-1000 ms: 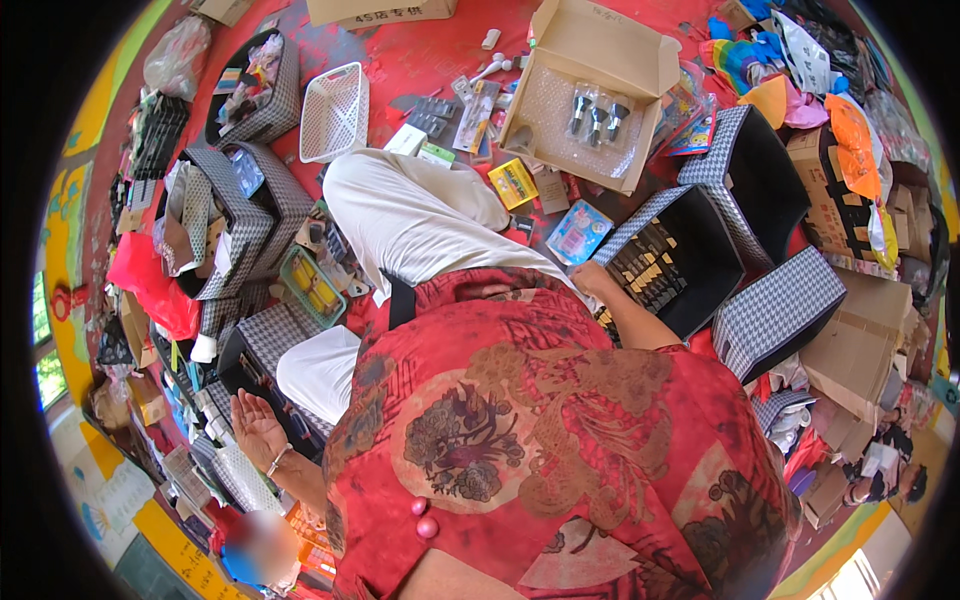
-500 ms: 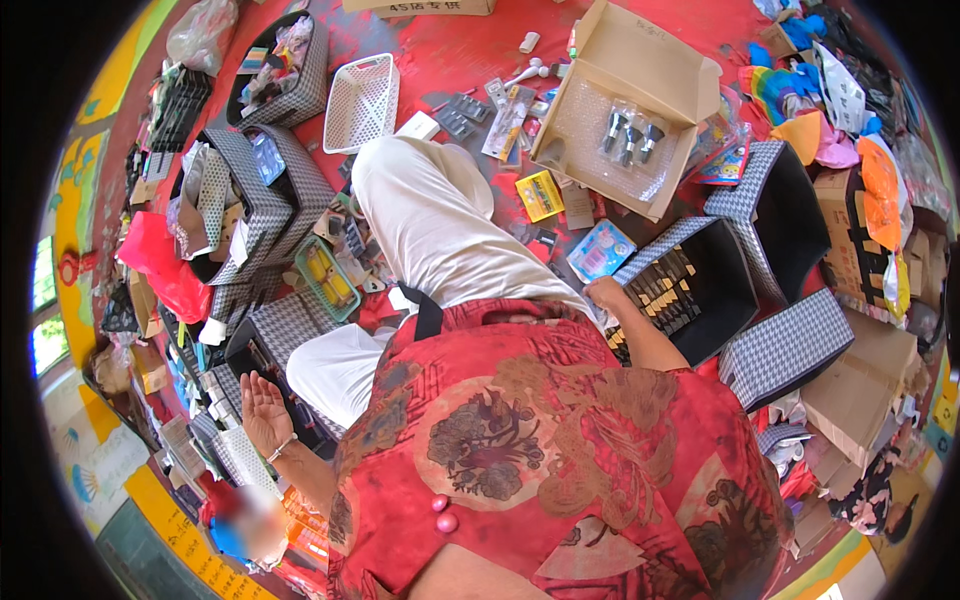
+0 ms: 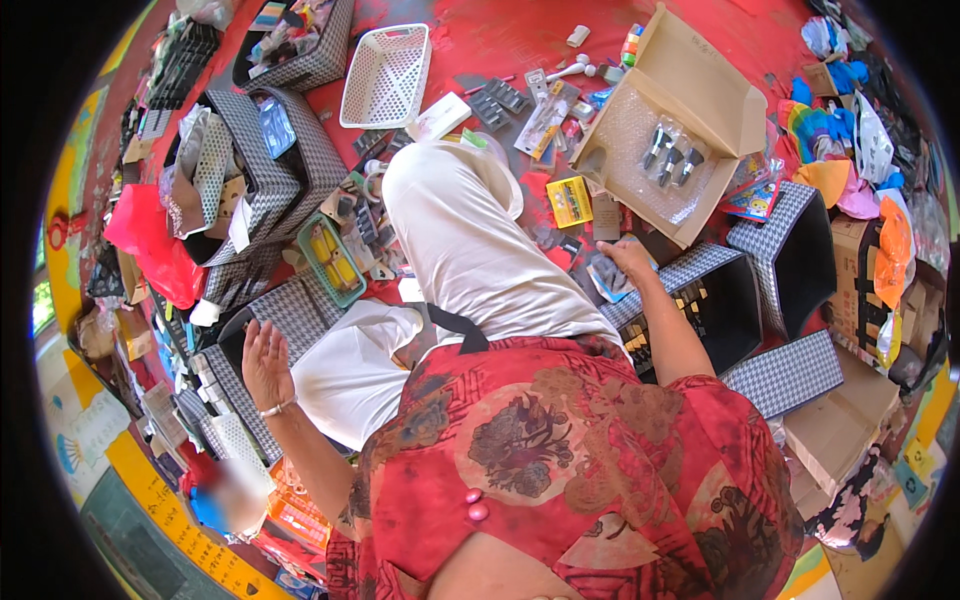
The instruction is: The person sits on the floor and wipes the surfaces of several small packaged items with a gray cloth. They handle a blue box, a yellow package, and multiple blister-packed items, wiping each one and placing them into a white basket.
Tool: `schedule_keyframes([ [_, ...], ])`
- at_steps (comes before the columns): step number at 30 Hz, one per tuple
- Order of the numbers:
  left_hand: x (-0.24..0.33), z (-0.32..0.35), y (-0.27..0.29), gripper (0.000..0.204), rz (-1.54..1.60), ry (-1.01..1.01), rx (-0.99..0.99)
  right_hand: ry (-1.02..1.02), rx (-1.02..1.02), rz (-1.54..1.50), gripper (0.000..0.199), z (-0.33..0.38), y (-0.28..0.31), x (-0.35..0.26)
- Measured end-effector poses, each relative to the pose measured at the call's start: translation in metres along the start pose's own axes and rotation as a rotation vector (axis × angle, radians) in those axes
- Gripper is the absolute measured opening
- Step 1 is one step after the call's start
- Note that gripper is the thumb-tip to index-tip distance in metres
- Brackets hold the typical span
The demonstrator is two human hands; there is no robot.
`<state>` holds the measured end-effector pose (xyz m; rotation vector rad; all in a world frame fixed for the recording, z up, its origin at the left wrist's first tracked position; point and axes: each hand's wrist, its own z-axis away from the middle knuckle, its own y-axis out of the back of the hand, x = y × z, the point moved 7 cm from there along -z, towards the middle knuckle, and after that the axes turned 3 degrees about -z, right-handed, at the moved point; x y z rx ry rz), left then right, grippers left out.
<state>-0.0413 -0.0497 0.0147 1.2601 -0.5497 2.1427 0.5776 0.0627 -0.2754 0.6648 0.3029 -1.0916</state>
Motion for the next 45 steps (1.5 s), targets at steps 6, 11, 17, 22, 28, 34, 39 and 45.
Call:
schedule_keyframes([
  [6,-0.05,-0.084,-0.03,0.038,-0.154,0.16,-0.072,-0.112,0.027,0.733,0.05,-0.004,-0.024,-0.027],
  [11,-0.117,-0.119,-0.053,0.038,-0.255,0.375,-0.027,-0.201,0.154,0.659,0.072,-0.038,-0.053,-0.058],
  [17,-0.126,-0.119,-0.081,0.041,-0.31,0.404,-0.136,-0.351,0.206,0.731,0.1,-0.104,-0.081,-0.066],
  [22,-0.124,-0.115,-0.106,0.041,-0.323,0.439,-0.181,-0.474,0.157,0.802,0.113,-0.126,-0.093,-0.048],
  [28,-0.125,-0.109,-0.127,0.039,-0.357,0.441,-0.275,-0.346,0.322,0.798,0.1,-0.125,-0.096,-0.051],
  [34,-0.116,-0.107,-0.129,0.037,-0.34,0.396,-0.31,-0.251,-0.121,0.362,0.049,-0.104,-0.095,-0.043],
  [39,-0.106,-0.101,-0.13,0.036,-0.281,0.365,-0.343,-0.275,-0.468,-0.509,0.059,-0.057,-0.087,-0.055],
  [45,-0.09,-0.096,-0.137,0.034,-0.25,0.308,-0.393,0.047,-0.549,-0.779,0.066,-0.019,-0.047,-0.135],
])
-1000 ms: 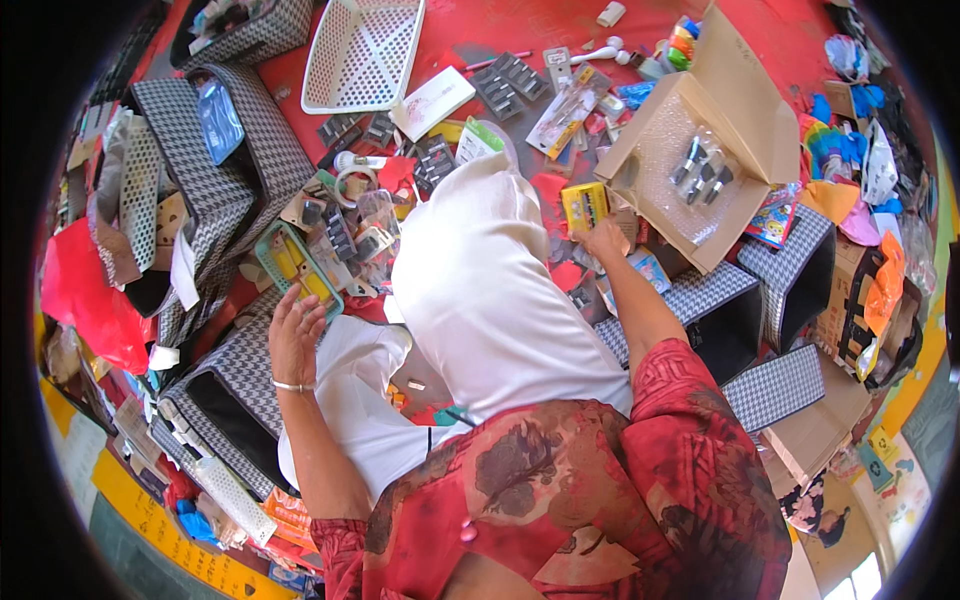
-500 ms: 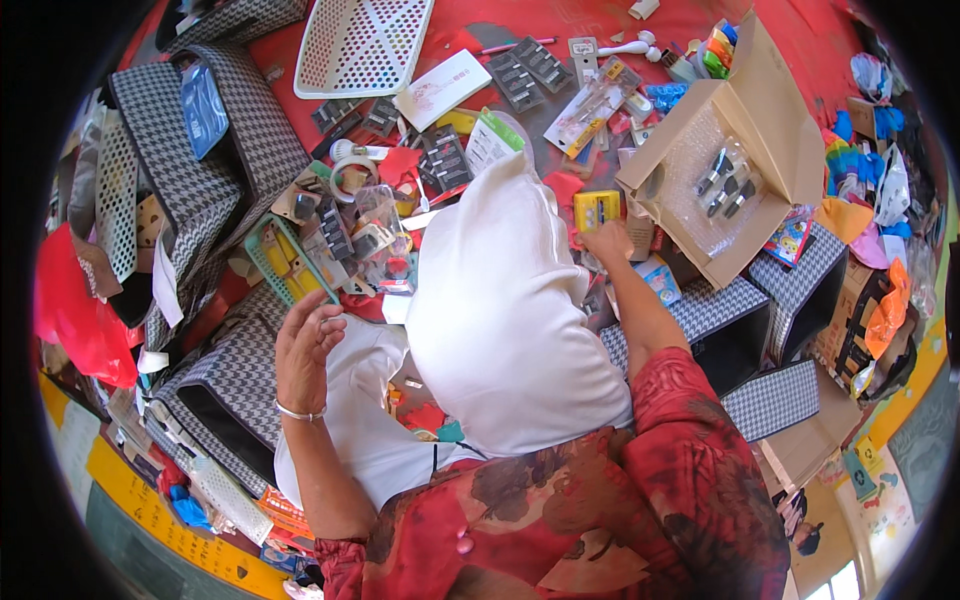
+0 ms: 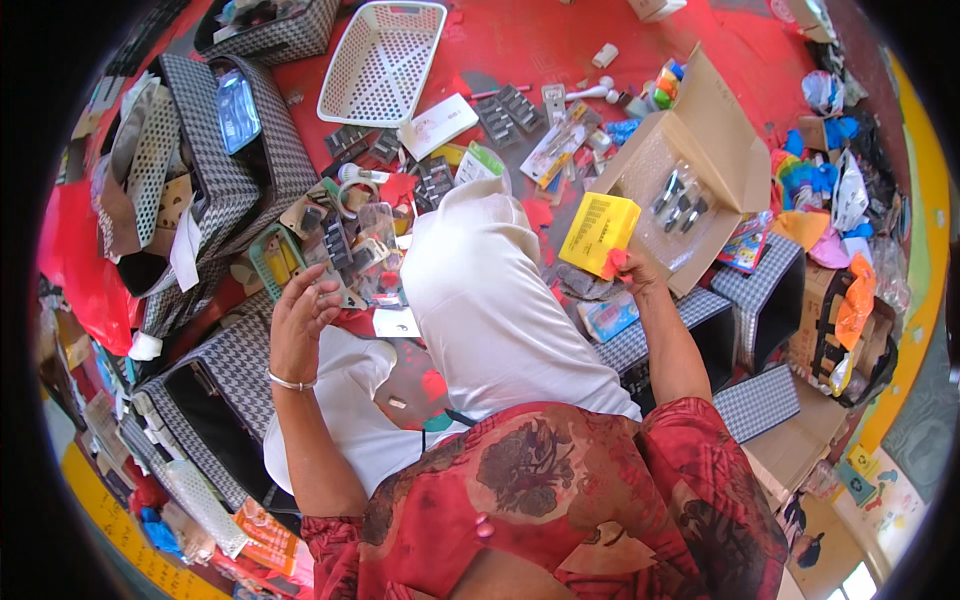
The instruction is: The person sits on the floor and wipes the surfaces of several small packaged items with a gray cloth. They handle a blue box, a yellow package, and multiple blister-packed items, wiping each one and placing them into a white basket.
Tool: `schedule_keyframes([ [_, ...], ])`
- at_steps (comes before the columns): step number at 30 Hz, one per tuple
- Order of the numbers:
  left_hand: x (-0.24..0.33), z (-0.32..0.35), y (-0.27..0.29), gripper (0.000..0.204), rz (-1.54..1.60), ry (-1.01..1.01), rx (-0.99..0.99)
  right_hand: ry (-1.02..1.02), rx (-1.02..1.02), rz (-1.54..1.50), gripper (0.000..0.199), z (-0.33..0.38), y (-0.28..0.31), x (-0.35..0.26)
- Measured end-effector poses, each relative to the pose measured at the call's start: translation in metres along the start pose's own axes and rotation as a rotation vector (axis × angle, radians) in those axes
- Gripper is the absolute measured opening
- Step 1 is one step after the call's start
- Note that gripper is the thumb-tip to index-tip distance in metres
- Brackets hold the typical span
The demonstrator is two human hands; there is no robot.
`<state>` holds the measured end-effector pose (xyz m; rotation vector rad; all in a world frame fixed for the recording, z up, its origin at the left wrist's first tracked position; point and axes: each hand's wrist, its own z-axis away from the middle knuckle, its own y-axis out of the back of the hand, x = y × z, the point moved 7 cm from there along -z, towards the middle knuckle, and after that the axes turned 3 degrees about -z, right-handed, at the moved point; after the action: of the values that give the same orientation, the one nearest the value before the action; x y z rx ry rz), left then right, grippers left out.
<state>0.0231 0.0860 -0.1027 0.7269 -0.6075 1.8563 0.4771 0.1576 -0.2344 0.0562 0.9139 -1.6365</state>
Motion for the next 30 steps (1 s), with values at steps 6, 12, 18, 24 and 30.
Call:
schedule_keyframes([
  [6,0.018,0.007,-0.001,0.032,0.027,-0.089,-0.037,0.113,-0.058,-0.017,0.08,0.031,-0.086,-0.067],
  [12,0.04,0.007,-0.004,0.037,0.069,-0.22,-0.088,0.216,-0.301,0.618,0.078,0.007,-0.204,-0.132],
  [18,0.084,0.017,-0.014,0.09,0.091,-0.585,-0.2,0.218,-0.654,1.282,0.061,0.003,-0.411,-0.152],
  [24,0.113,0.048,0.009,0.102,0.392,-0.827,-0.351,0.347,-0.96,1.707,0.06,0.015,-0.544,-0.056],
  [30,0.107,0.059,0.043,0.095,0.445,-0.859,-0.234,0.118,-0.795,1.475,0.055,0.002,-0.54,-0.019],
])
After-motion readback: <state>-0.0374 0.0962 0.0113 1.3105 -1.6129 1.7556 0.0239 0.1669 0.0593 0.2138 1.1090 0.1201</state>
